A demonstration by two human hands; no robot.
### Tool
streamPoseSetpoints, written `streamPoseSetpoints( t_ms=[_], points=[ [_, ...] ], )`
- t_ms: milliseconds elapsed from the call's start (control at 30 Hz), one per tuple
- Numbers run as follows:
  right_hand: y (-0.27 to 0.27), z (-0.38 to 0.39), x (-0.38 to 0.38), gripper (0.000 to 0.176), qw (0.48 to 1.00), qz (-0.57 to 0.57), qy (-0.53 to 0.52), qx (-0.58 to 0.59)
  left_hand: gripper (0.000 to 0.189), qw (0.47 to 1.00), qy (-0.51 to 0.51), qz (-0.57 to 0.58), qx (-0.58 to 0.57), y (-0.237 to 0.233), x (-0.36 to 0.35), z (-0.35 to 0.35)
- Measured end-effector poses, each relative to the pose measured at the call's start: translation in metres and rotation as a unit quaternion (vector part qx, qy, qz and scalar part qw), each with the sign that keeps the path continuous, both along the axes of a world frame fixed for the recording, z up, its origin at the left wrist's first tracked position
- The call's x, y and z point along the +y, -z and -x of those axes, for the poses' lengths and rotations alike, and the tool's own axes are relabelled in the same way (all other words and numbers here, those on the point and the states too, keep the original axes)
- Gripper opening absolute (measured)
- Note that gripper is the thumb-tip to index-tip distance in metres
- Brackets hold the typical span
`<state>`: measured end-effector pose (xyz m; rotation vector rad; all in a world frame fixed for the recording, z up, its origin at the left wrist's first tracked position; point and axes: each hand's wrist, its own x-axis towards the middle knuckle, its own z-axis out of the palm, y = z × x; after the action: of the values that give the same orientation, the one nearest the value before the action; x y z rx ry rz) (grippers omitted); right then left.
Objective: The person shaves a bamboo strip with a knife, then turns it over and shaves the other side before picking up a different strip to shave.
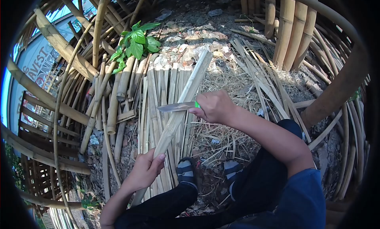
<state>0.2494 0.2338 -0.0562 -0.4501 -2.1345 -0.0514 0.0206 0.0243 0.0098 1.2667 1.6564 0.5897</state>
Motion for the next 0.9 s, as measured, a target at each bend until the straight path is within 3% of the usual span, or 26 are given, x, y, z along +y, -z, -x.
streamPoseSetpoints(
  t_ms=[267,900],
  points=[
    [0.001,-0.021,0.023,0.047,0.994,-0.036,0.079,-0.058,0.027,0.998,0.018,-0.014,0.057,-0.003,-0.003,0.001],
    [0.002,-0.032,0.066,0.053,0.981,-0.137,0.126,-0.055,0.03,0.996,0.014,-0.036,0.076,0.001,-0.005,0.011]
  ],
)
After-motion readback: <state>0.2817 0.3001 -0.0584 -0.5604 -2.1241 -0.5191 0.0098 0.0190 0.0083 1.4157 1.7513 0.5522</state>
